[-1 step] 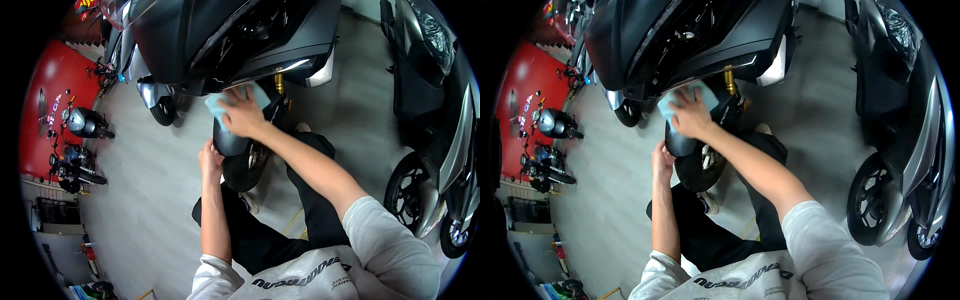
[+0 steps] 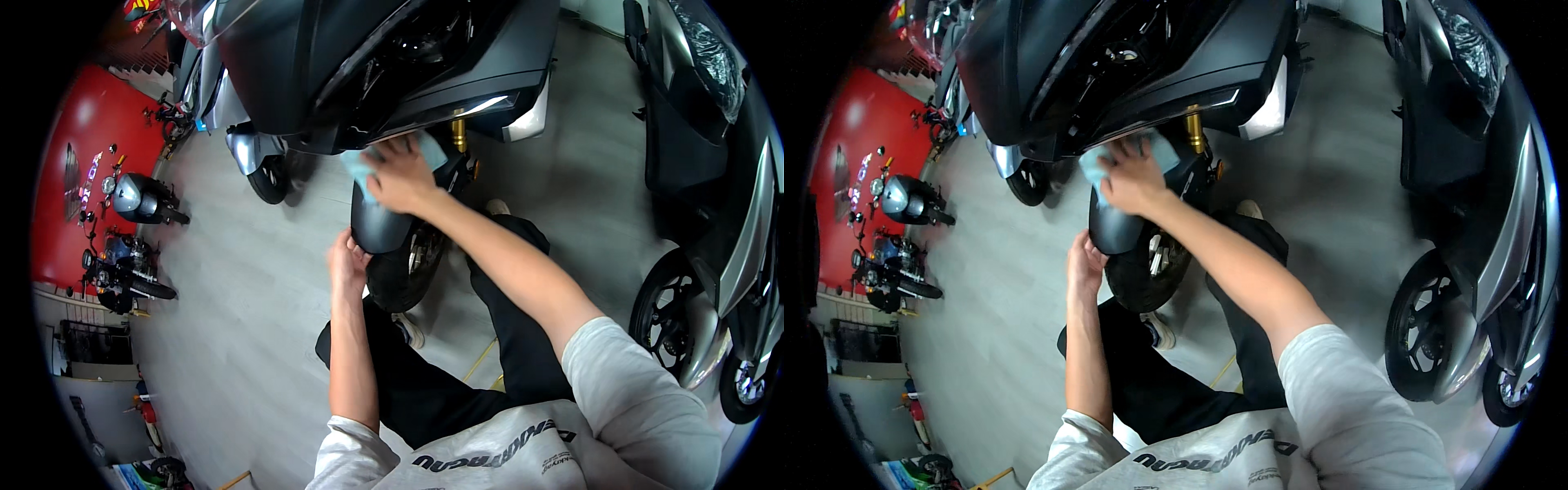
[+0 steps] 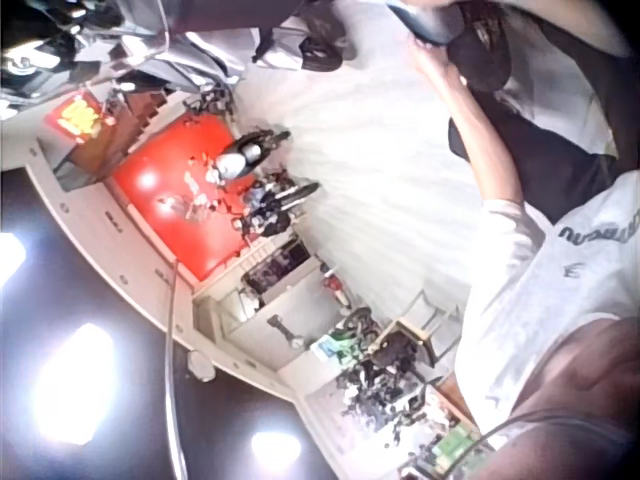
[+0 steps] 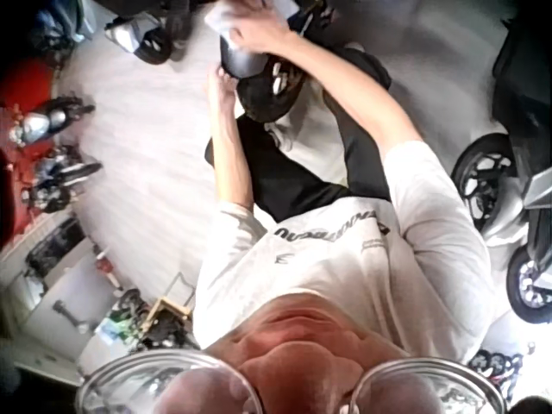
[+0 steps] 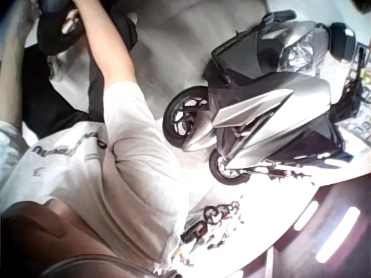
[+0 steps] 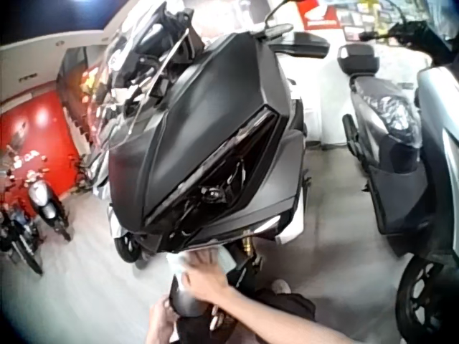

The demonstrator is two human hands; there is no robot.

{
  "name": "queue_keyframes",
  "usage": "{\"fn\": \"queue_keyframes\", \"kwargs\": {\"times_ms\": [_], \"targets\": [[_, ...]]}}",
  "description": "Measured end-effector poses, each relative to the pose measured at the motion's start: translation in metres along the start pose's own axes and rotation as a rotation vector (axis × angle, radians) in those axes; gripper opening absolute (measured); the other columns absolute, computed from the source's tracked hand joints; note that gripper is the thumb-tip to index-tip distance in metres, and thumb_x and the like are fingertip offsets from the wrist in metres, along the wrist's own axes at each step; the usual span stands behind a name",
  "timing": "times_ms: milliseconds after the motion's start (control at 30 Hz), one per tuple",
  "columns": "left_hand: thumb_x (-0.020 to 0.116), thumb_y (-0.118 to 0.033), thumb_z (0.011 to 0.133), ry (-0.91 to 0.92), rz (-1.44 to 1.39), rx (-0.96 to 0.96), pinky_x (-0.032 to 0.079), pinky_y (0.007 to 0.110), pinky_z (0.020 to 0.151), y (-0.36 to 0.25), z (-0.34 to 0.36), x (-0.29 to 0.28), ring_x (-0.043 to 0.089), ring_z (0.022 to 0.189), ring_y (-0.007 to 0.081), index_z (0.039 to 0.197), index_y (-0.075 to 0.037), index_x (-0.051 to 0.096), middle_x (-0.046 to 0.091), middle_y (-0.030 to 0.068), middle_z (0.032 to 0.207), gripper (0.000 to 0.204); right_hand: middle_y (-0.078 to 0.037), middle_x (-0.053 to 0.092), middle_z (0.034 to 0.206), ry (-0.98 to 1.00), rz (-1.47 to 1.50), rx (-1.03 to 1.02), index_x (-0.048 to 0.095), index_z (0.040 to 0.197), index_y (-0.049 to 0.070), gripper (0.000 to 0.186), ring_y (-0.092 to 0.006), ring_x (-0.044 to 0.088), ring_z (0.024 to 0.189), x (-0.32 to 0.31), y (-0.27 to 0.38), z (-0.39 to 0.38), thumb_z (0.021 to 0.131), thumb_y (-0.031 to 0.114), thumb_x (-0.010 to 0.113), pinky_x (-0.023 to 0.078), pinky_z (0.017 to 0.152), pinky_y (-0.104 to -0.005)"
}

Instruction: The person wipes the front fender of a black motorcycle with a light blue microfiber cloth. They repeatedly fold the cloth and wipe the same area, focusing on the upper and side surfaces of the fender.

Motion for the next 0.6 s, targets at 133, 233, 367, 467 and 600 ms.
{"fn": "queue_keyframes", "kwargs": {"times_ms": [133, 233, 367, 467, 600], "targets": [[0.043, -0.028, 0.103, 0.078, -0.091, -0.082, 0.051, 0.039, 0.090, 0.002, -0.021, 0.009, 0.065, 0.101, 0.0232, 0.119, -0.004, 0.055, 0.065, 0.0079, 0.117, 0.031, -0.018, 0.047, 0.145, -0.041, -0.058, 0.093, 0.059, 0.133, 0.013, 0.050, -0.0352, 0.038, 0.138, -0.009, -0.019, 0.018, 0.090, 0.037, 0.050, 0.025, 0.112, -0.0605], [0.040, -0.030, 0.104, 0.095, -0.169, -0.111, 0.050, 0.041, 0.096, 0.010, -0.017, -0.004, 0.064, 0.107, 0.0243, 0.119, -0.004, 0.055, 0.065, 0.0091, 0.118, 0.034, -0.020, 0.049, 0.142, -0.179, -0.070, -0.044, 0.060, 0.131, 0.011, 0.049, -0.0374, 0.038, 0.137, -0.002, 0.011, -0.011, 0.088, 0.033, 0.056, 0.026, 0.111, -0.0612], [0.031, -0.030, 0.105, 0.161, -0.328, -0.074, 0.046, 0.046, 0.105, 0.002, -0.016, 0.014, 0.059, 0.120, 0.0286, 0.132, -0.003, 0.050, 0.061, 0.0133, 0.129, 0.043, -0.019, 0.044, 0.148, 0.025, 0.007, -0.258, 0.058, 0.135, 0.009, 0.052, -0.0369, 0.032, 0.143, -0.004, 0.063, -0.061, 0.087, 0.031, 0.060, 0.020, 0.117, -0.0595], [0.026, -0.030, 0.106, 0.139, -0.379, -0.116, 0.044, 0.045, 0.107, -0.007, -0.030, 0.026, 0.053, 0.127, 0.0300, 0.139, -0.004, 0.047, 0.053, 0.0143, 0.140, 0.047, -0.017, 0.044, 0.148, 0.103, 0.038, -0.384, 0.059, 0.133, 0.009, 0.051, -0.0346, 0.032, 0.143, 0.002, 0.078, -0.078, 0.086, 0.029, 0.062, 0.021, 0.117, -0.0577], [0.027, -0.033, 0.106, 0.096, -0.442, -0.099, 0.046, 0.044, 0.105, -0.011, -0.033, 0.026, 0.057, 0.124, 0.0296, 0.135, -0.001, 0.049, 0.058, 0.0154, 0.134, 0.048, -0.017, 0.052, 0.141, 0.106, 0.134, -0.433, 0.062, 0.127, 0.006, 0.050, -0.0320, 0.038, 0.140, 0.004, 0.068, -0.061, 0.085, 0.032, 0.063, 0.024, 0.116, -0.0557]]}}
Point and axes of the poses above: each hand's wrist, its own z-axis towards the middle knuckle, its own x-axis out of the palm, y = z × x, the point moved 4 cm from there along z, towards the middle knuckle
